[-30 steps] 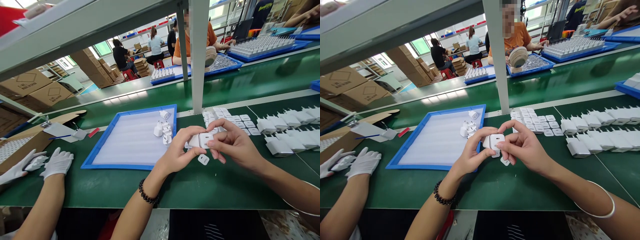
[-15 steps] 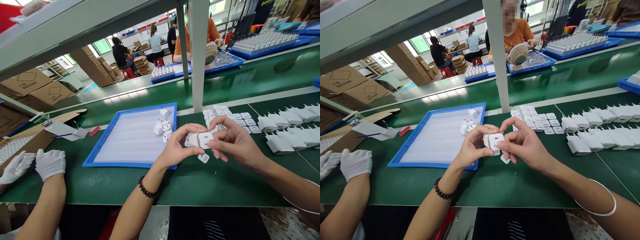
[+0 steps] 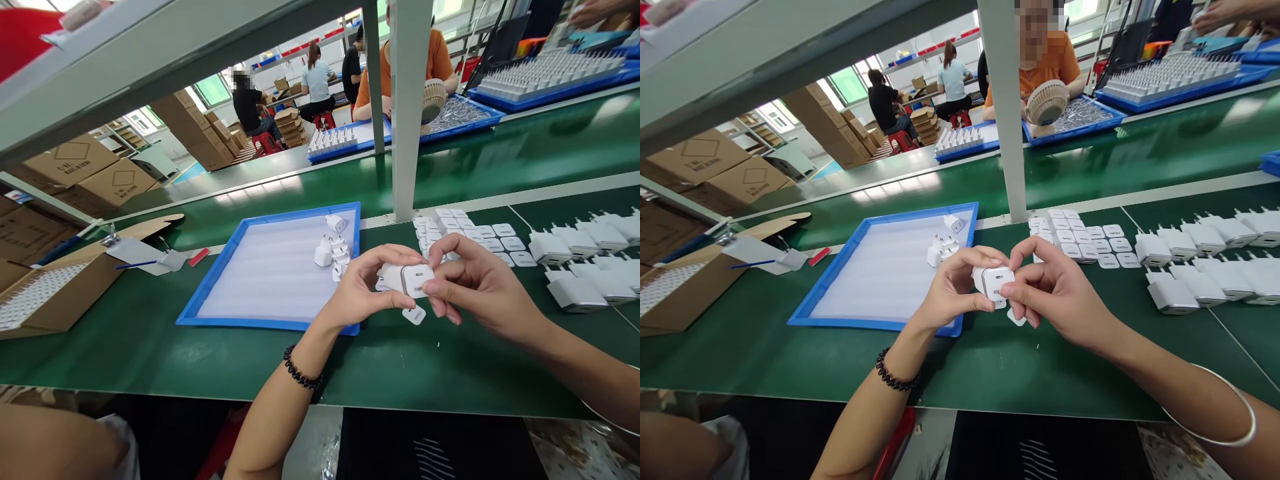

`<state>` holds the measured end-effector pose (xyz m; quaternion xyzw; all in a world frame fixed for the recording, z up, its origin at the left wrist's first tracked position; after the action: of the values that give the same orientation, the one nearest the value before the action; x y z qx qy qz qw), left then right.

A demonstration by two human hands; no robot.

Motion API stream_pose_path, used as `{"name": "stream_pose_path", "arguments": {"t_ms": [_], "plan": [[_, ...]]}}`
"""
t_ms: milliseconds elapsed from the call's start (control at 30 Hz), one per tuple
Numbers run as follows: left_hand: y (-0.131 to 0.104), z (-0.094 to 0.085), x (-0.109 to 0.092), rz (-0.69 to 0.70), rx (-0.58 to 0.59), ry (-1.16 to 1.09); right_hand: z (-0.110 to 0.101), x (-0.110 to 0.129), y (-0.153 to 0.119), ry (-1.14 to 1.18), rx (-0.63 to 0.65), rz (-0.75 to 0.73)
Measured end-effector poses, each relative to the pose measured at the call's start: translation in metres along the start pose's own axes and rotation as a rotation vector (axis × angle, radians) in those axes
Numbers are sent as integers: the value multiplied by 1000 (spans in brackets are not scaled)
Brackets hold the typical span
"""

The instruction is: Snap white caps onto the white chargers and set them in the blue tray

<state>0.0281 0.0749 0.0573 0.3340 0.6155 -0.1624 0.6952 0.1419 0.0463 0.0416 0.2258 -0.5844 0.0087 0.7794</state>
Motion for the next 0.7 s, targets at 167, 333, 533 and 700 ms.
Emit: {"name": "stream_pose_path", "arguments": {"t_ms": [167, 333, 533, 700], "plan": [[0, 1, 0, 6, 2, -6, -1, -3, 1, -11, -17, 24], [0, 0, 0, -3, -8, 6, -3, -5, 1, -16, -42, 27], [1, -2, 2, -11, -26, 25, -3, -4, 1, -37, -39, 14], [0, -4, 4, -17, -38, 25, -2, 0, 3, -74, -43, -17]]}}
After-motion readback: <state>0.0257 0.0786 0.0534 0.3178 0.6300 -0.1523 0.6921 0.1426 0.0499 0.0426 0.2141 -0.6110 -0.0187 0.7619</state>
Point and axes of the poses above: each hand's wrist, its own y-axis towards the middle knuckle, its own z-axis out of the palm, x = y × z, the point moved 9 cm from there along y, towards the middle knuckle, and after that the axes turned 14 degrees about -z, right-handed, at the moved point
